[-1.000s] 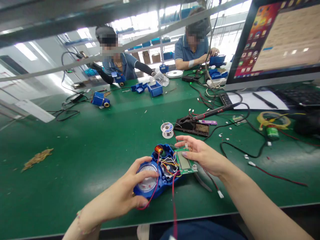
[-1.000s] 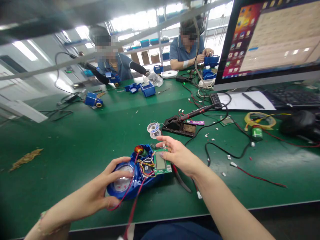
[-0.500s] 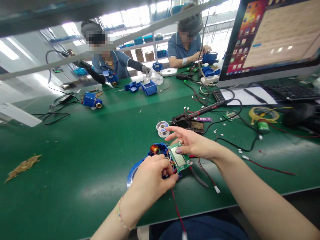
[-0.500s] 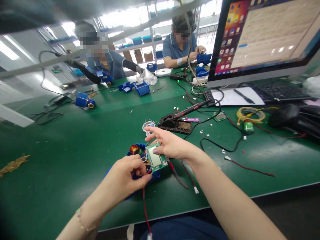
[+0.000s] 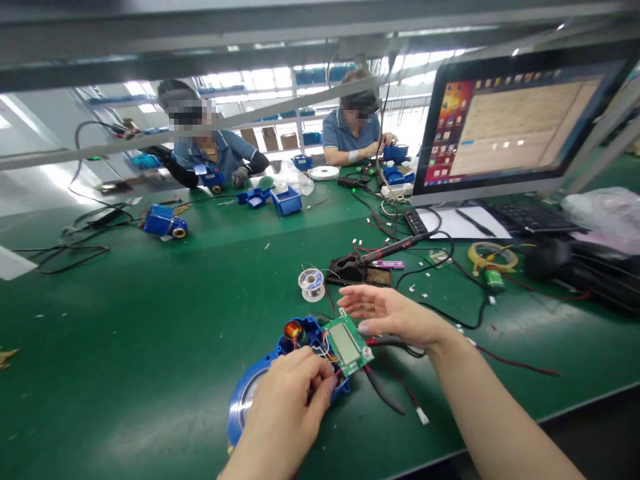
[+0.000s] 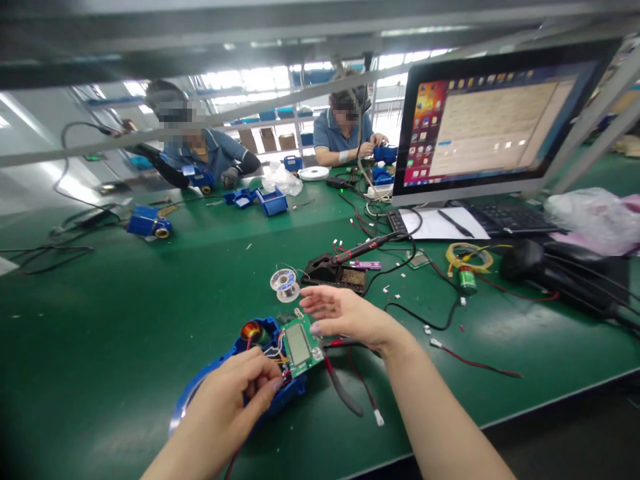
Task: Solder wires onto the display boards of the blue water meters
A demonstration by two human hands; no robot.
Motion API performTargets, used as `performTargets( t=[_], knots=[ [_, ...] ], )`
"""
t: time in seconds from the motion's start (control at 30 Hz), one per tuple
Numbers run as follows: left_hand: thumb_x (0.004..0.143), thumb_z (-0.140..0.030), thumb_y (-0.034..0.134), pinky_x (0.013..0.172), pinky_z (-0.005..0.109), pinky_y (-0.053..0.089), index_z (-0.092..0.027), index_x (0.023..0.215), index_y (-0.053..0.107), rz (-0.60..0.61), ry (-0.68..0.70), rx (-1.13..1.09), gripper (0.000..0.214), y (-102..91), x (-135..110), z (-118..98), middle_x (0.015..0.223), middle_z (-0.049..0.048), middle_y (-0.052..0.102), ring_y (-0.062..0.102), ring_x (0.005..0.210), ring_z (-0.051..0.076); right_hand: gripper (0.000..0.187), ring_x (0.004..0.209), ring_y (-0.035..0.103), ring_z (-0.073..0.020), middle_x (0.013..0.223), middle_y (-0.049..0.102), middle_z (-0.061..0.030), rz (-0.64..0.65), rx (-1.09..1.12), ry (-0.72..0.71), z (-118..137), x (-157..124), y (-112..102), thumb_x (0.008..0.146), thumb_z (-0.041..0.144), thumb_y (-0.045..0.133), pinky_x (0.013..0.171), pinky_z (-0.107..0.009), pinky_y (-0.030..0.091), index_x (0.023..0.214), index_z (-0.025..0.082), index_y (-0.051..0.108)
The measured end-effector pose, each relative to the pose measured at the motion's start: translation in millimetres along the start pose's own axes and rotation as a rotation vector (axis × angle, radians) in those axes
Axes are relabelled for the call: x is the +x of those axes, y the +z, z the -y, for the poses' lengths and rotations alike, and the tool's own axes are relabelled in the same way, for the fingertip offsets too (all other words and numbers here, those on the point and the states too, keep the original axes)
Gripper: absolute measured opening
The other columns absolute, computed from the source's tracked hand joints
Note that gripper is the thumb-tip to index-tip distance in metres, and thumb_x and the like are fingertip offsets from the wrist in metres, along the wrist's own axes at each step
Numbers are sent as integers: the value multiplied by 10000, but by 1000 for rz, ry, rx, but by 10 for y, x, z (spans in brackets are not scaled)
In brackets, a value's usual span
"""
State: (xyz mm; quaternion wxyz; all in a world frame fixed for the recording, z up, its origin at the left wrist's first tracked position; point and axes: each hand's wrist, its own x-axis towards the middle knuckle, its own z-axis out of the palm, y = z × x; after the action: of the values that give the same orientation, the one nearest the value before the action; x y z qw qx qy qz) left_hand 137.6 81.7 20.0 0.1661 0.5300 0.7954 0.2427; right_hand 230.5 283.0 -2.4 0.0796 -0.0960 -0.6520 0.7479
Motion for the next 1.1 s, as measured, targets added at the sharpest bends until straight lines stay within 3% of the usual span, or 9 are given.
performTargets(
  t=[0.17, 0.4, 0.5, 0.67, 0.77, 0.83, 0.93, 1.0, 1.1],
  knots=[
    [837, -210, 479, 599, 274, 329, -207, 685, 540, -47, -19, -2, 163, 31, -23, -46, 727, 12, 603, 520, 686, 180, 296, 837, 562, -153, 985, 554, -47, -496, 51, -63, -149, 104, -386, 878, 318, 562, 743, -327, 495, 1110, 143, 502],
    [857, -232, 453, 604, 277, 331, -212, 730, 546, -45, -41, 37, 160, 46, -27, -42, 708, 10, 610, 529, 671, 184, 189, 614, 529, -89, 815, 552, -9, -759, -45, -60, -196, 539, -606, 899, 300, 542, 532, -217, 478, 959, 121, 553],
    [880, -248, 414, 626, 282, 347, -209, 750, 547, 21, -35, 35, 190, 28, -10, -19, 745, 11, 622, 541, 699, 187, 188, 515, 460, -58, 705, 507, 26, -929, -124, -192, -143, 384, -742, 895, 301, 549, 446, -171, 412, 869, 114, 549],
    [892, -240, 395, 646, 286, 359, -209, 766, 550, 46, -43, 46, 202, 28, -11, 4, 769, 4, 620, 537, 719, 182, 197, 422, 311, -39, 588, 342, 81, -1288, -302, -513, -137, -129, -969, 897, 311, 529, 369, -148, 263, 809, 141, 477],
    [896, -246, 389, 633, 284, 362, -210, 778, 547, 28, -17, 47, 200, 47, -24, 26, 761, 2, 611, 532, 705, 178, 172, 450, 394, -61, 584, 408, 75, -1216, -527, -576, -250, -342, -917, 857, 307, 577, 420, -177, 337, 853, 147, 515],
    [898, -247, 387, 632, 284, 366, -210, 781, 542, 18, -1, 46, 198, 52, -29, 32, 762, 2, 606, 532, 704, 175, 158, 583, 527, -108, 682, 554, 20, -1042, -723, -558, -344, -408, -821, 814, 292, 627, 554, -241, 443, 882, 155, 589],
    [892, -236, 399, 636, 283, 373, -208, 787, 541, 8, 5, 43, 179, 41, -30, 13, 769, 2, 597, 532, 709, 169, 173, 793, 593, -165, 889, 634, -38, -709, -948, -543, -457, -399, -700, 794, 271, 632, 735, -299, 477, 955, 211, 651],
    [883, -230, 414, 638, 282, 376, -205, 776, 543, 9, 1, 38, 170, 30, -29, -8, 763, 3, 586, 530, 710, 165, 193, 834, 592, -176, 934, 630, -47, -530, -1027, -536, -505, -347, -668, 820, 259, 589, 750, -302, 477, 1001, 235, 652],
    [871, -218, 428, 674, 288, 388, -200, 742, 540, 13, -6, 6, 172, 22, -27, -22, 759, 1, 573, 530, 728, 159, 205, 848, 579, -188, 948, 622, -57, -382, -1083, -512, -545, -282, -674, 840, 230, 540, 736, -313, 467, 1013, 248, 649]
  ],
)
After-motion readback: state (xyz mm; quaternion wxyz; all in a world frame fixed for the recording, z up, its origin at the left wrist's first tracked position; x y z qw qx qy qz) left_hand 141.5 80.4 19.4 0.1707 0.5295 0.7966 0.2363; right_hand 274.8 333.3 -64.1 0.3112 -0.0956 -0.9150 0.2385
